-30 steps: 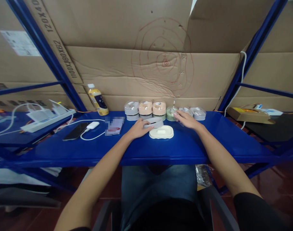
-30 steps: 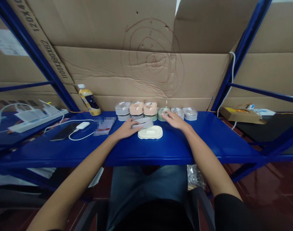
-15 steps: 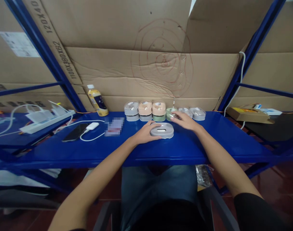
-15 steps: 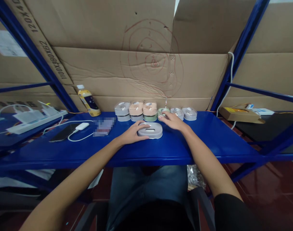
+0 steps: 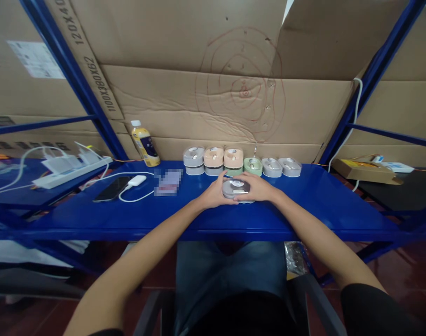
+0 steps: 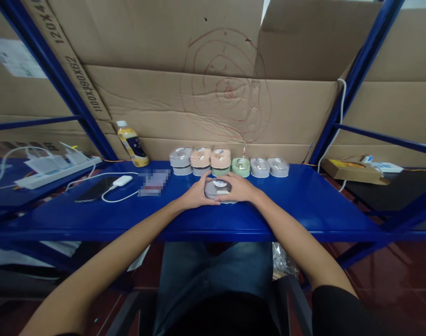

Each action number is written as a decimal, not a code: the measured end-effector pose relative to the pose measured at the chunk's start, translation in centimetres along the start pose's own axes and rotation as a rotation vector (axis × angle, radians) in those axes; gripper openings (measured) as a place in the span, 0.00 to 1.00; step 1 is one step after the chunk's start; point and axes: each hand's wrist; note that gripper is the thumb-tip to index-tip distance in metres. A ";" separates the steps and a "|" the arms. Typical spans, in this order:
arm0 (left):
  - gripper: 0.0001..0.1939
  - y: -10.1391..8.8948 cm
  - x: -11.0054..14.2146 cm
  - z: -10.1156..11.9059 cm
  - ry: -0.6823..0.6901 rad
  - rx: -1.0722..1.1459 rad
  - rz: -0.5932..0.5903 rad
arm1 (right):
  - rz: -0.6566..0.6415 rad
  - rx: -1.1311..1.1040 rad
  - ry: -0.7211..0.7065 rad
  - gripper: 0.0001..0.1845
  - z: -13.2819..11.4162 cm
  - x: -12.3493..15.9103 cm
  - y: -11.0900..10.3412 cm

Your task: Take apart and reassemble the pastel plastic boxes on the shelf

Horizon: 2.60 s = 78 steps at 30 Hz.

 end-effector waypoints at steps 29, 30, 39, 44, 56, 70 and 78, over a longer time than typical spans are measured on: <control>0.41 -0.6 -0.3 -0.7 -0.016 -0.148 0.121 | 0.798 0.173 1.085 0.49 14.7 -2.3 -9.2; 0.41 -0.6 -0.2 -0.8 -0.020 -0.150 0.117 | 0.796 0.189 1.080 0.49 14.9 -2.3 -9.1; 0.40 -0.8 -0.2 -0.8 -0.028 -0.173 0.081 | 0.813 0.397 0.587 0.42 11.0 -1.7 -7.6; 0.37 -1.0 -0.2 -0.4 -0.043 -0.194 0.068 | 0.263 0.488 0.253 0.45 6.1 -3.4 -2.7; 0.42 -0.9 -0.1 -0.4 -0.002 -0.167 0.067 | 0.296 0.468 0.616 0.48 -1.4 -0.3 -2.4; 0.60 -1.8 0.0 0.5 0.136 0.057 -0.077 | -0.118 -0.334 -0.114 0.49 1.6 0.1 -4.4; 0.19 -1.8 0.1 0.9 0.199 -0.129 -0.166 | 0.080 -0.343 0.272 0.36 6.0 0.7 -5.4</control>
Point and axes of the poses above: each hand's wrist, its own x-axis away from the middle knuckle, its own y-axis out of the palm, z = x × y, and after that the axes turned 14 degrees about y, right-handed
